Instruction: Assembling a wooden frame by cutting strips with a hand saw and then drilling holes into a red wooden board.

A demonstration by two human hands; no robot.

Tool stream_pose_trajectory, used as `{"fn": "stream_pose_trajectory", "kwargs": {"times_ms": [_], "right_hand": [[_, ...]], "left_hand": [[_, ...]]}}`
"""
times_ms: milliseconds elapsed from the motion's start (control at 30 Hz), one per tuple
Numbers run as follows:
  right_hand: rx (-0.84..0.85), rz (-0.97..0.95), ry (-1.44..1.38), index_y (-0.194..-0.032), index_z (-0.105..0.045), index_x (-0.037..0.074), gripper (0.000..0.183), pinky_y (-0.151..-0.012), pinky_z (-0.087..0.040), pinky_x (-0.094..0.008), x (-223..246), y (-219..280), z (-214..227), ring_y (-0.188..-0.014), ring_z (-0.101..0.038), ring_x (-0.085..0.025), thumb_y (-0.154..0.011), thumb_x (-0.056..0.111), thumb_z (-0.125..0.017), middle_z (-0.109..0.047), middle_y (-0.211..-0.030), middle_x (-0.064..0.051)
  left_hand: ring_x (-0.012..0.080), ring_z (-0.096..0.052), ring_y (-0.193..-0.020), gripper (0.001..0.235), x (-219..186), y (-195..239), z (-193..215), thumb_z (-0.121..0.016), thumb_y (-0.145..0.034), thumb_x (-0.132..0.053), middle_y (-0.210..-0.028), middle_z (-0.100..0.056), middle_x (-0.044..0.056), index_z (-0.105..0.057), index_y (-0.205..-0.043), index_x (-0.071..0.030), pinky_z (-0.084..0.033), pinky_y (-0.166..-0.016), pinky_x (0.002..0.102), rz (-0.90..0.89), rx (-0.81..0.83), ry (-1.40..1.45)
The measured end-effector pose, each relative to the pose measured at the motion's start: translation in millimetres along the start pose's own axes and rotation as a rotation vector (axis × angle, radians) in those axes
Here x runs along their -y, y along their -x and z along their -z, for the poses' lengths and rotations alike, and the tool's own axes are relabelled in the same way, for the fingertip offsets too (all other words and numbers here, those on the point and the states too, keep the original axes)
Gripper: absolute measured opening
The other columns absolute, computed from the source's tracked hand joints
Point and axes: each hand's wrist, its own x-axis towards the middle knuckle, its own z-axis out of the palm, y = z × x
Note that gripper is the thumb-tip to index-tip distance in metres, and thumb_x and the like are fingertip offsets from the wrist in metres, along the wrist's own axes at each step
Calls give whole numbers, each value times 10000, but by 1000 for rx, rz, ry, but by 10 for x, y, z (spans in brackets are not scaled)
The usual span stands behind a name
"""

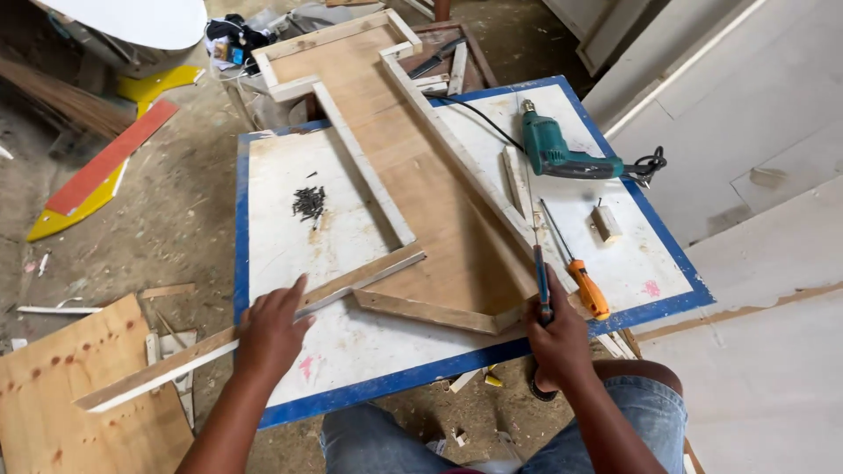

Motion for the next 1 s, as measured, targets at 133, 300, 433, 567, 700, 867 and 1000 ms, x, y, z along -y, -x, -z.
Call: {"fn": "stream_pose_trajectory", "kwargs": {"times_ms": [133,300,433,567,700,867,1000], "right_hand": [[19,5,24,-1653,-258,355,761,-621,-480,-458,-57,-55,-19,-779,-728,-332,-965,271,-574,-763,-1037,-193],[-1,124,91,-1655,-255,328,778,-669,-452,-489,-153,-125,-63,-784,-650,-355,-951,258,-581,-692,-970,-201],[0,127,87,-1652,-259,316,781,-703,-446,-487,-224,-134,-102,-827,-628,-355,-948,263,-593,-676,-1007,-193],[3,137,82,-1653,-263,297,761,-695,-439,-499,-134,-100,-36,-836,-637,-380,-951,267,-553,-703,-1053,-203],[11,147,36,-1652,-273,319,757,-629,-403,-474,-7,-42,22,-705,-610,-350,-954,228,-552,-709,-981,-198],[8,155,50,-1654,-282,268,817,-706,-468,-479,-142,-107,-50,-829,-666,-354,-907,187,-604,-716,-1051,-133],[13,148,61,-1658,-269,281,842,-684,-491,-486,-138,-115,-45,-800,-677,-332,-900,181,-623,-728,-997,-95]], "left_hand": [[273,-514,-1333,744,140,114,-19,-651,-935,-391,-1384,-611,-24,-359,-1611,-284,-365,-1127,615,62,19,5],[287,-486,-1377,646,326,173,-102,-634,-930,-434,-1437,-601,8,-490,-1535,-257,-309,-1169,571,104,-59,-17],[266,-545,-1304,478,510,138,-254,-647,-940,-401,-1316,-665,-27,-634,-1393,-251,-364,-1110,511,108,-90,-81],[268,-605,-1173,426,573,141,-281,-706,-911,-321,-1157,-669,-14,-675,-1326,-232,-388,-1094,506,29,-207,-85],[255,-638,-1098,425,551,153,-35,-718,-912,-246,-1117,-632,-12,-654,-1332,-264,-427,-1031,543,-12,-236,-116],[266,-607,-1102,408,596,34,139,-718,-931,-246,-1144,-633,0,-677,-1334,-196,-411,-971,502,-29,-347,-84],[307,-651,-881,468,261,-138,525,-587,-1026,-328,-1205,-632,50,-591,-1468,-173,-563,-677,499,242,-206,68]]}}
